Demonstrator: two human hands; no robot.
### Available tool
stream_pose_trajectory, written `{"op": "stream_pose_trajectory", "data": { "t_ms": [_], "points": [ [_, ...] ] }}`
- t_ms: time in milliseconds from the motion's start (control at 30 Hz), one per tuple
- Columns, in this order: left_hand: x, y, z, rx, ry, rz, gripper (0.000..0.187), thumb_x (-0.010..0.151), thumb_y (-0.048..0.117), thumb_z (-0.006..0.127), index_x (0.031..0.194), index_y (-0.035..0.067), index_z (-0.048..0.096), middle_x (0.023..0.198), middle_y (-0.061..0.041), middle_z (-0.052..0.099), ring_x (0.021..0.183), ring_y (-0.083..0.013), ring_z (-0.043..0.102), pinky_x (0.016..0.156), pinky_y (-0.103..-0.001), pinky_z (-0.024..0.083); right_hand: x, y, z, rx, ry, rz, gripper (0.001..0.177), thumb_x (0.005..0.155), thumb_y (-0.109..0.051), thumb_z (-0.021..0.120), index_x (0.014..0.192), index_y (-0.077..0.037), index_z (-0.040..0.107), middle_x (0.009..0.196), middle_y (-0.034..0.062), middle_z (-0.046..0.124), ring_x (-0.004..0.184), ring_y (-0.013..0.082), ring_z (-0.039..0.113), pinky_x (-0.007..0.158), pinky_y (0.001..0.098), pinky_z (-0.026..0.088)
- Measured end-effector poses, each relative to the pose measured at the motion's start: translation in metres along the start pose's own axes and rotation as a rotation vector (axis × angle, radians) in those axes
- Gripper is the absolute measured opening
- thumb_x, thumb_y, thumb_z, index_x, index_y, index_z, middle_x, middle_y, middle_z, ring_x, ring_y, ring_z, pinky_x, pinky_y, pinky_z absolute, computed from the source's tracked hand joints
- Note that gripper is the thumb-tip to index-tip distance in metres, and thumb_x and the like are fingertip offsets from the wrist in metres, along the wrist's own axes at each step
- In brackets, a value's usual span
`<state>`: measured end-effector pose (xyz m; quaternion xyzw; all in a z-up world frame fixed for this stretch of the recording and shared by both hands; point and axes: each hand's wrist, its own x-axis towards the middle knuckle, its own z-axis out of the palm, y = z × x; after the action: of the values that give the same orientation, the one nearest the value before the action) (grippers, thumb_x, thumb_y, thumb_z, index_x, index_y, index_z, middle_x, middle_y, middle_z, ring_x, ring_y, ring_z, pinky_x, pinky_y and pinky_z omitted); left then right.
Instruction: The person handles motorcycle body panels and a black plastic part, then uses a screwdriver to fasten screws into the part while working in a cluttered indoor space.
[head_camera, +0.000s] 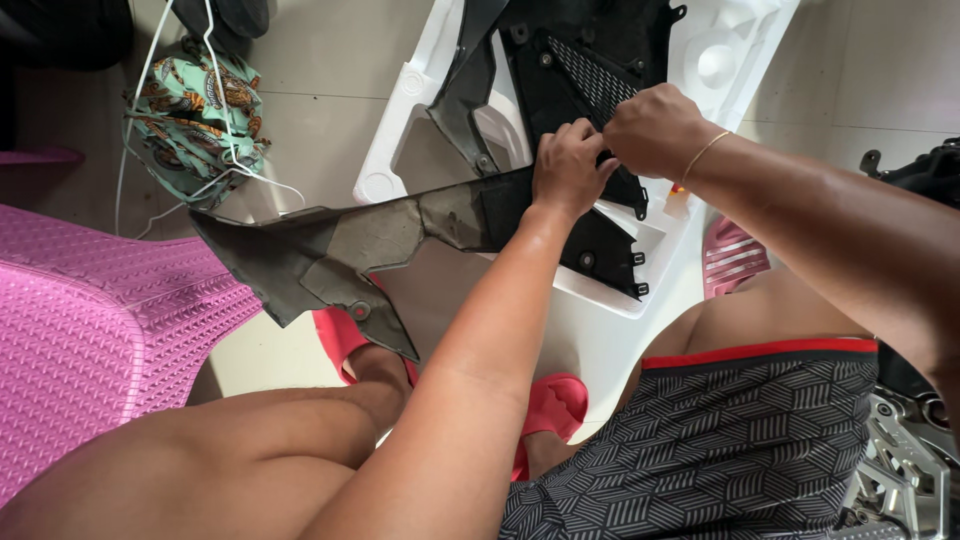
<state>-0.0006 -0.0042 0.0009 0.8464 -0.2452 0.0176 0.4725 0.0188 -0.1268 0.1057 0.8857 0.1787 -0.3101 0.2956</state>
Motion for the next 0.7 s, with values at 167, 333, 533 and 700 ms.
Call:
{"op": "stream_pose_trajectory", "data": {
  "t_ms": [167, 333, 533, 700],
  "points": [
    [0.000, -0.005, 0.001, -0.036, -0.003, -0.009, 0.017, 0.078, 0.022, 0.084, 0.092, 0.014, 0.078, 0.095, 0.001, 0.066, 0.099, -0.0195, 0.064, 0.092, -0.040, 0.047, 0.004, 0.007, 0.009, 0.337, -0.107, 0.162, 0.021, 0.093, -0.016, 0.060, 0.089, -0.010, 0.080, 0.092, 0.0158, 0.077, 0.091, 0.0330, 0.074, 0.080, 0.0445, 0.057],
    [-0.003, -0.006, 0.002, -0.024, 0.007, -0.012, 0.018, 0.079, 0.022, 0.084, 0.095, 0.015, 0.080, 0.095, 0.002, 0.065, 0.098, -0.0184, 0.064, 0.093, -0.039, 0.048, -0.017, -0.011, 0.037, 0.411, 0.295, 0.232, 0.017, 0.086, -0.012, 0.063, 0.094, -0.003, 0.075, 0.105, 0.0187, 0.072, 0.093, 0.0363, 0.072, 0.083, 0.0439, 0.056],
    [-0.003, -0.007, 0.001, -0.045, 0.044, 0.035, 0.021, 0.078, 0.022, 0.084, 0.099, 0.017, 0.080, 0.096, 0.003, 0.066, 0.097, -0.0177, 0.065, 0.091, -0.039, 0.049, -0.039, -0.023, 0.049, 0.808, 0.598, 0.270, 0.017, 0.097, -0.012, 0.058, 0.102, -0.003, 0.071, 0.099, 0.0208, 0.070, 0.096, 0.0404, 0.068, 0.088, 0.0477, 0.053],
    [-0.005, -0.007, 0.001, -0.030, 0.037, 0.043, 0.020, 0.079, 0.023, 0.085, 0.098, 0.017, 0.081, 0.096, 0.004, 0.067, 0.096, -0.0175, 0.066, 0.089, -0.038, 0.050, -0.033, -0.009, 0.047, 0.956, 0.227, 0.370, 0.034, 0.107, -0.028, 0.052, 0.098, -0.003, 0.073, 0.096, 0.0245, 0.071, 0.095, 0.0448, 0.066, 0.089, 0.0530, 0.050]
  ]
}}
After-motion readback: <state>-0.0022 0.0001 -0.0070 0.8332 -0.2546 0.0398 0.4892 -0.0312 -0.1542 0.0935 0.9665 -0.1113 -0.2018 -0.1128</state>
